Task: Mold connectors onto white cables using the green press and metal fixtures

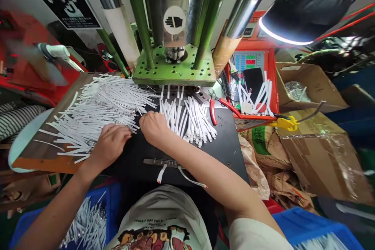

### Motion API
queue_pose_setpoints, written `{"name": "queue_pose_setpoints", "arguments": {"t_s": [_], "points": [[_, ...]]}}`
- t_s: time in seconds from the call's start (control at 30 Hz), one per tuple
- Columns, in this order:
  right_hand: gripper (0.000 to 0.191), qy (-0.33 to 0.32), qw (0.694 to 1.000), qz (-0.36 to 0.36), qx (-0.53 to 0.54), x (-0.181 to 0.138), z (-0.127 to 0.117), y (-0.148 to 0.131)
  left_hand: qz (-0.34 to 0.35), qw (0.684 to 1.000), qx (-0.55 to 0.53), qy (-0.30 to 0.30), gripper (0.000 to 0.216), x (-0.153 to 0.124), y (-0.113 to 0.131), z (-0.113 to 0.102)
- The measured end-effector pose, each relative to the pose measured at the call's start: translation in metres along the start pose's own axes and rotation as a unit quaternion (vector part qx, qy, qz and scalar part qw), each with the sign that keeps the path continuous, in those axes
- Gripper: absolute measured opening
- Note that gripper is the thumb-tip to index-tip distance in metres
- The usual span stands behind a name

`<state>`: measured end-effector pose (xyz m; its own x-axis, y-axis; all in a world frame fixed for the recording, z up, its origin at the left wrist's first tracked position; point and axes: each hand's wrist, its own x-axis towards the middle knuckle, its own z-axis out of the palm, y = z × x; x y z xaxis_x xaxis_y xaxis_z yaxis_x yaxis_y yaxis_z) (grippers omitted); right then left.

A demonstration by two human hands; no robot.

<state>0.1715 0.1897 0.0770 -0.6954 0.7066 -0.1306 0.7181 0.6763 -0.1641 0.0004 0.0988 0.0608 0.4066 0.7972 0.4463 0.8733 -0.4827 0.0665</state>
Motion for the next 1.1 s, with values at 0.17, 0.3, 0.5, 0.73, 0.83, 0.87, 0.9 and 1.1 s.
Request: {"name": "queue_pose_setpoints", "arguments": {"t_s": [0.17, 0.3, 0.5, 0.73, 0.83, 0.87, 0.9, 1.1], "points": [[0.019, 0.016, 0.994, -0.007, 0.105, -0.088, -0.001, 0.05, -0.041, 0.934, -0.323, 0.146, 0.015, 0.03, 0.024, -0.015], [0.015, 0.114, 0.954, 0.039, 0.274, -0.165, 0.02, 0.069, -0.141, 0.867, -0.441, 0.182, 0.018, 0.042, 0.04, -0.027], [0.015, 0.274, 0.899, 0.038, 0.341, -0.198, 0.074, 0.046, -0.214, 0.843, -0.488, 0.07, 0.023, 0.009, 0.065, 0.008], [0.017, 0.254, 0.941, -0.025, 0.221, -0.198, 0.067, 0.042, -0.069, 0.931, -0.357, 0.033, 0.011, -0.021, 0.088, 0.035], [0.022, 0.24, 0.951, -0.043, 0.192, -0.199, 0.064, 0.045, -0.051, 0.942, -0.332, 0.015, 0.01, -0.018, 0.088, 0.033], [0.023, 0.232, 0.954, -0.044, 0.185, -0.2, 0.064, 0.044, -0.04, 0.947, -0.319, 0.011, 0.012, -0.017, 0.088, 0.032], [0.024, 0.225, 0.957, -0.041, 0.179, -0.2, 0.066, 0.044, -0.027, 0.952, -0.304, 0.01, 0.013, -0.017, 0.087, 0.031], [0.022, 0.204, 0.956, -0.019, 0.208, -0.198, 0.059, 0.043, 0.008, 0.966, -0.258, -0.01, 0.013, -0.02, 0.091, 0.027]]}}
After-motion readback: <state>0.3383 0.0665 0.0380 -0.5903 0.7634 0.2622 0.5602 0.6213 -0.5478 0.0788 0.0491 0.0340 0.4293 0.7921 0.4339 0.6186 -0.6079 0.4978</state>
